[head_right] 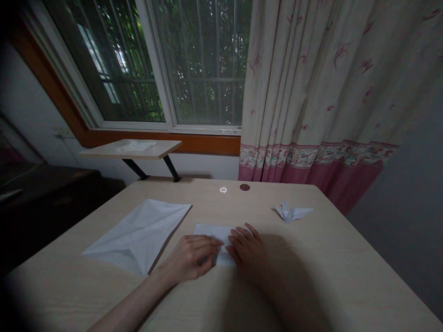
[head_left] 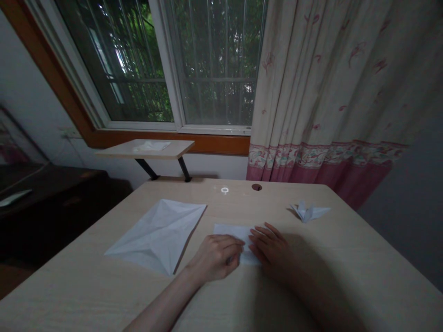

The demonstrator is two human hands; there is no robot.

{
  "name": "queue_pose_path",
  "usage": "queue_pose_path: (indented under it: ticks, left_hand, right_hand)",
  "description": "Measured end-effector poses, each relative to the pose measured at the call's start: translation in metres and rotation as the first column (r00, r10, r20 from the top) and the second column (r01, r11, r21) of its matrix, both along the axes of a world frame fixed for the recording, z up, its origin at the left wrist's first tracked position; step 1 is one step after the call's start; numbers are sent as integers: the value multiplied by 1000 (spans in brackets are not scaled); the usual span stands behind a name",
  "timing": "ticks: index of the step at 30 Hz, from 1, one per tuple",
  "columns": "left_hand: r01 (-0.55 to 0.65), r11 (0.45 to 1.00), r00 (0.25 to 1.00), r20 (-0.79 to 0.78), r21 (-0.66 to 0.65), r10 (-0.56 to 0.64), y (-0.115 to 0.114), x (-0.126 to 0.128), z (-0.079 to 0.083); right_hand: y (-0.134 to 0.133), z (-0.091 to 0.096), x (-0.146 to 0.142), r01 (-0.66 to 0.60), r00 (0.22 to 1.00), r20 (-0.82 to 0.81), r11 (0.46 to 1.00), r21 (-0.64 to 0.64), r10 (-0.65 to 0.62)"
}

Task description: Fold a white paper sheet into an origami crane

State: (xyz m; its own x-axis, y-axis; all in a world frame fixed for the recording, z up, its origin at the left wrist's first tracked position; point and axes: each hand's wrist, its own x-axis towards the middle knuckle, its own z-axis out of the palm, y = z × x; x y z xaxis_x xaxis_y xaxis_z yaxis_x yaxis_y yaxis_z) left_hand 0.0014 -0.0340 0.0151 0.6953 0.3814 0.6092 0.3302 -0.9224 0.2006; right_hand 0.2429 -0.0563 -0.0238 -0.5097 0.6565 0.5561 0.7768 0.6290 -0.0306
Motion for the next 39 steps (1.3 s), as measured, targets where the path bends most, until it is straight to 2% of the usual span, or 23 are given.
queue_pose_path:
  ticks: [4,7,13,17,20,26,31,36,39]
  left_hand:
    - [-107,993,990,95,48,102,-1,2,4]
    - [-186,980,973,152,69,174,-2,3,9]
    - [-295,941,945,200,166,260,-6,2,15]
    - [-385,896,913,234,222,335,-8,0,17]
    - [-452,866,882,253,212,398,-7,-2,17]
    - [-441,886,858,356,142,370,-2,-4,14]
    - [-437,891,829,441,125,345,-2,-3,12]
    - [-503,858,769,506,103,391,0,-1,9]
    - [-539,839,770,451,81,451,3,-2,5]
  right_hand:
    - [-5,18,-1,-20,998,-57,995,96,26]
    - [-9,30,-3,-29,996,-80,994,102,37]
    - [-13,39,-6,-2,985,-169,979,203,37]
    - [-14,41,-5,15,979,-202,967,255,38]
    - [-15,40,-3,58,965,-260,958,281,17]
    - [-18,39,-1,108,959,-283,943,314,-16]
    - [-18,41,-4,201,952,-294,906,372,-91]
    - [-14,37,-6,284,938,-299,886,365,-178]
    - [-11,35,-6,312,926,-324,877,367,-194]
